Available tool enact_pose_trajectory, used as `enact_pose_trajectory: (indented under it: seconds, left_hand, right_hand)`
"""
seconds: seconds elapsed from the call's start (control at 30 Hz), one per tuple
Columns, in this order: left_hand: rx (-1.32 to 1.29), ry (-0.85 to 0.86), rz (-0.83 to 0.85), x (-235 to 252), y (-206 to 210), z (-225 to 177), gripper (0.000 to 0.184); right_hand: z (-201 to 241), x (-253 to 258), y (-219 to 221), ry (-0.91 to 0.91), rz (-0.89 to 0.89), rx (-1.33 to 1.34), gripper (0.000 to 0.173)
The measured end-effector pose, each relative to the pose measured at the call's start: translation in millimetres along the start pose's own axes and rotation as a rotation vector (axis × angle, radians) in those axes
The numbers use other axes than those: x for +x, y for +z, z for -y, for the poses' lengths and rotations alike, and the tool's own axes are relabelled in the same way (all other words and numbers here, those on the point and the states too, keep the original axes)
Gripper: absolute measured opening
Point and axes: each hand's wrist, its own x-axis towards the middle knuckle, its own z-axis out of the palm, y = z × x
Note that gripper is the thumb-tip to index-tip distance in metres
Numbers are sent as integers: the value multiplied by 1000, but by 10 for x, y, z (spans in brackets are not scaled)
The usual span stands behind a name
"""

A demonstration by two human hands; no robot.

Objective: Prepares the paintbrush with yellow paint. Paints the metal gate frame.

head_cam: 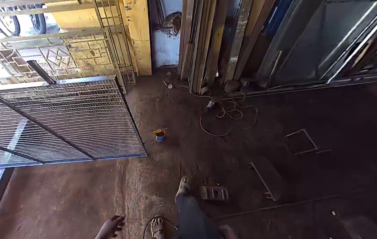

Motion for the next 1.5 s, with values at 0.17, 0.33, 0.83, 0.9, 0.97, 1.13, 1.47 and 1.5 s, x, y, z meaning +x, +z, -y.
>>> enact_pose_trajectory:
  seconds: [0.17,0.33,0.83,0.9,0.97,1.13,1.47,1.5]
  left_hand:
    - [-262,98,43,596,441,-1552,48]
    - [-458,167,206,1734,1234,-3045,48]
    - [-1066,-107,14,5979,2765,-4885,62]
    - [-1179,-79,-33,6224,2834,-4810,60]
    - [-1250,-28,-46,6387,2911,-4773,55]
    - [-1413,40,-111,6594,3108,-4848,49]
    - [-1676,85,-282,6752,3272,-4997,48]
    - [-1687,93,-298,6770,3259,-5016,52]
  right_hand:
    - [1260,1349,-739,52,93,-78,39]
    - [2730,3495,-1272,-72,209,-297,42]
    - [5832,7469,-781,-37,269,99,56]
    - [5745,7552,-575,-15,316,351,45]
    - [5648,7604,-416,-29,341,557,34]
    - [5553,7702,-248,-82,443,756,22]
    - [5756,7830,-535,-224,429,950,24]
    - [5732,7835,-628,-244,408,979,24]
